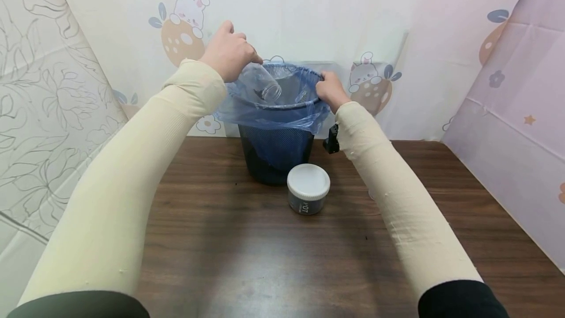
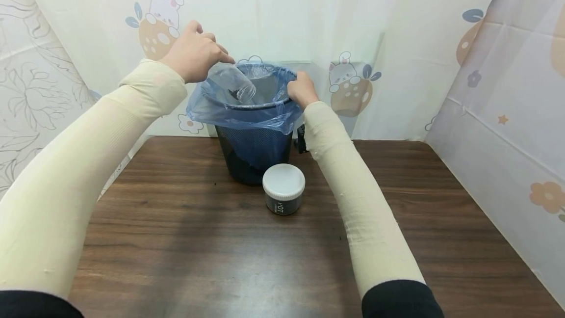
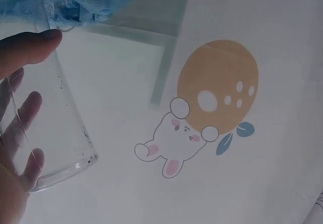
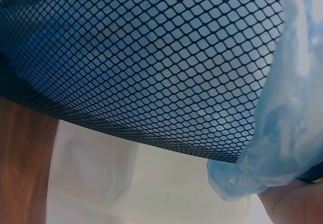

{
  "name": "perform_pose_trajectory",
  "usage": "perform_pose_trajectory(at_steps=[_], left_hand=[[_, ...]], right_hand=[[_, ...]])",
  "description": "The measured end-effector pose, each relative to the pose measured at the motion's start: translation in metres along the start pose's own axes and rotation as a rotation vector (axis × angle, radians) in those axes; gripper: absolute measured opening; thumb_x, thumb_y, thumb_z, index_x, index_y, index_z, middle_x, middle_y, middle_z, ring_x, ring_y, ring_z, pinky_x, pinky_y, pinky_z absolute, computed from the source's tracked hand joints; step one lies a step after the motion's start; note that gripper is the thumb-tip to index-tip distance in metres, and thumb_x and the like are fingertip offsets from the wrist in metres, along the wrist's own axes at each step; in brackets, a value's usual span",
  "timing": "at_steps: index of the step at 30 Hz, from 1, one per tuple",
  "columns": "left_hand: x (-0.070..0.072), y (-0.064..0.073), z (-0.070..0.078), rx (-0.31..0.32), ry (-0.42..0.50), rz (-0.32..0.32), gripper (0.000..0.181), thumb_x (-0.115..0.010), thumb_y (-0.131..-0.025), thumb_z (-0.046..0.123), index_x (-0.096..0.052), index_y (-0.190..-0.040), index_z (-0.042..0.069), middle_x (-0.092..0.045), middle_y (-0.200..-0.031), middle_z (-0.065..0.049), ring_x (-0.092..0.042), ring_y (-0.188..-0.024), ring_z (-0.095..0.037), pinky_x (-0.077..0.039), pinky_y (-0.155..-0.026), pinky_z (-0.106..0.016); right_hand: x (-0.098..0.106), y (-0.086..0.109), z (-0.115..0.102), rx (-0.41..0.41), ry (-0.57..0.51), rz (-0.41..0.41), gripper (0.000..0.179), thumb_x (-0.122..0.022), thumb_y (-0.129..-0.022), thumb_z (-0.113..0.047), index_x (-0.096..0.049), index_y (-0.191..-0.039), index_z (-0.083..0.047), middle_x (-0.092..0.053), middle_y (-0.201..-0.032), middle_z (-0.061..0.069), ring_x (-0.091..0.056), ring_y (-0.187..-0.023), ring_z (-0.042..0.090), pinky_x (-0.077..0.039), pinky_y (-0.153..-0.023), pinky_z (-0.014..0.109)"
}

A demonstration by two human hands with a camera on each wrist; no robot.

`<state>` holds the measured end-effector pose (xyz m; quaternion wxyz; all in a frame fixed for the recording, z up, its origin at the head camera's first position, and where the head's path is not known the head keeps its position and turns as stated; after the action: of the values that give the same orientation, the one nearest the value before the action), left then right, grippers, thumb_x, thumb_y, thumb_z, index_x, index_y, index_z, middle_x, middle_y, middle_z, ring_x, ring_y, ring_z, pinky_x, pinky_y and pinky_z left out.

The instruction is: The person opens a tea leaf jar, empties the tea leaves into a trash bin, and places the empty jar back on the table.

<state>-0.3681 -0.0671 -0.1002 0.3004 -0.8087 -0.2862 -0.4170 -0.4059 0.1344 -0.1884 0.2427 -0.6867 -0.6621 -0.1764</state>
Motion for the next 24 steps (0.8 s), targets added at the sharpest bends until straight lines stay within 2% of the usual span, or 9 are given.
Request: perform_pose_trajectory(at_steps=[2,5,8,10,13,16,19,21,24], left_hand=[[0.0011,0.0004,0.0002,-0.012,-0.007,0.017,0.045,-0.065,-0.081,-0.002,-0.068,-0.12,0.021,-0.069,-0.108,-0.006,-0.054,-0.089,-0.03,-0.028,-0.083,-0.048],[0.0032,0.0008,0.001,-0.02,-0.011,0.032,0.044,-0.064,-0.082,-0.002,-0.069,-0.119,0.022,-0.069,-0.107,-0.006,-0.054,-0.088,-0.031,-0.028,-0.083,-0.048],[0.0034,0.0007,0.0008,-0.011,0.001,0.026,0.047,-0.065,-0.08,-0.003,-0.068,-0.121,0.021,-0.069,-0.108,-0.007,-0.054,-0.088,-0.03,-0.028,-0.083,-0.048],[0.0026,0.0004,0.0014,-0.006,-0.003,0.014,0.047,-0.065,-0.081,-0.003,-0.067,-0.121,0.021,-0.068,-0.108,-0.007,-0.054,-0.088,-0.03,-0.028,-0.084,-0.048],[0.0013,0.0,0.0028,-0.008,-0.017,0.001,0.045,-0.064,-0.083,-0.001,-0.066,-0.122,0.021,-0.068,-0.108,-0.007,-0.054,-0.088,-0.029,-0.029,-0.084,-0.048],[0.0006,0.0001,0.0036,-0.013,-0.036,0.006,0.041,-0.063,-0.085,0.001,-0.067,-0.12,0.021,-0.069,-0.107,-0.006,-0.055,-0.089,-0.029,-0.029,-0.085,-0.048],[0.0003,0.0008,0.0029,-0.009,-0.023,0.013,0.04,-0.063,-0.085,0.001,-0.068,-0.12,0.02,-0.069,-0.107,-0.006,-0.055,-0.09,-0.03,-0.028,-0.085,-0.048],[0.0001,0.0013,0.0026,-0.014,-0.027,0.014,0.039,-0.063,-0.085,0.001,-0.068,-0.119,0.021,-0.069,-0.106,-0.006,-0.055,-0.089,-0.03,-0.028,-0.084,-0.048],[0.0002,0.0021,0.0018,-0.02,-0.019,0.022,0.04,-0.064,-0.084,0.0,-0.069,-0.118,0.02,-0.069,-0.106,-0.006,-0.054,-0.089,-0.03,-0.028,-0.085,-0.049]], right_hand=[[-0.0002,0.0003,0.0,-0.001,0.002,0.001,0.039,-0.023,-0.093,0.002,-0.043,-0.126,0.006,-0.038,-0.107,0.016,-0.038,-0.086,0.023,-0.036,-0.07,0.031],[-0.0001,0.0007,-0.0002,-0.006,0.008,-0.008,0.05,-0.022,-0.093,0.002,-0.038,-0.14,0.003,-0.039,-0.128,0.018,-0.039,-0.098,0.025,-0.035,-0.075,0.031],[-0.0004,0.0013,-0.0002,-0.018,0.005,-0.024,0.057,-0.021,-0.094,0.001,-0.024,-0.15,-0.004,-0.026,-0.151,0.014,-0.036,-0.113,0.026,-0.033,-0.081,0.032],[-0.0005,0.0016,-0.0002,-0.024,0.0,-0.03,0.059,-0.021,-0.094,0.001,-0.018,-0.152,-0.006,-0.019,-0.156,0.011,-0.034,-0.118,0.025,-0.032,-0.083,0.032],[-0.0005,0.0017,-0.0004,-0.021,-0.002,-0.026,0.058,-0.022,-0.093,0.002,-0.022,-0.151,-0.005,-0.027,-0.151,0.014,-0.036,-0.113,0.026,-0.033,-0.082,0.033],[-0.0006,0.0012,-0.0004,-0.014,0.005,-0.015,0.054,-0.022,-0.093,0.002,-0.032,-0.147,-0.001,-0.038,-0.134,0.017,-0.038,-0.104,0.026,-0.033,-0.08,0.033],[-0.0009,0.0004,-0.0003,-0.009,0.009,-0.008,0.048,-0.022,-0.093,0.001,-0.04,-0.138,0.002,-0.039,-0.119,0.018,-0.038,-0.097,0.026,-0.034,-0.078,0.033],[-0.0008,0.0002,0.0,-0.01,0.014,-0.009,0.05,-0.022,-0.093,0.001,-0.038,-0.14,0.002,-0.04,-0.124,0.018,-0.039,-0.1,0.025,-0.034,-0.079,0.032],[-0.0002,0.0002,0.0001,-0.009,0.015,-0.009,0.049,-0.022,-0.093,0.001,-0.039,-0.139,0.002,-0.04,-0.123,0.018,-0.039,-0.099,0.025,-0.034,-0.078,0.032]])
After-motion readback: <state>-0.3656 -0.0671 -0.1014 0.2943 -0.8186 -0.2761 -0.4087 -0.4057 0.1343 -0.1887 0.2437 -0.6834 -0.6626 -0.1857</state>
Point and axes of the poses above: each hand's wrist, its own y-axis away from the middle knuckle, its own x-axis out of the back of the hand, z = x × y, the point moved 6 cm from there along -y, towards the middle knuckle
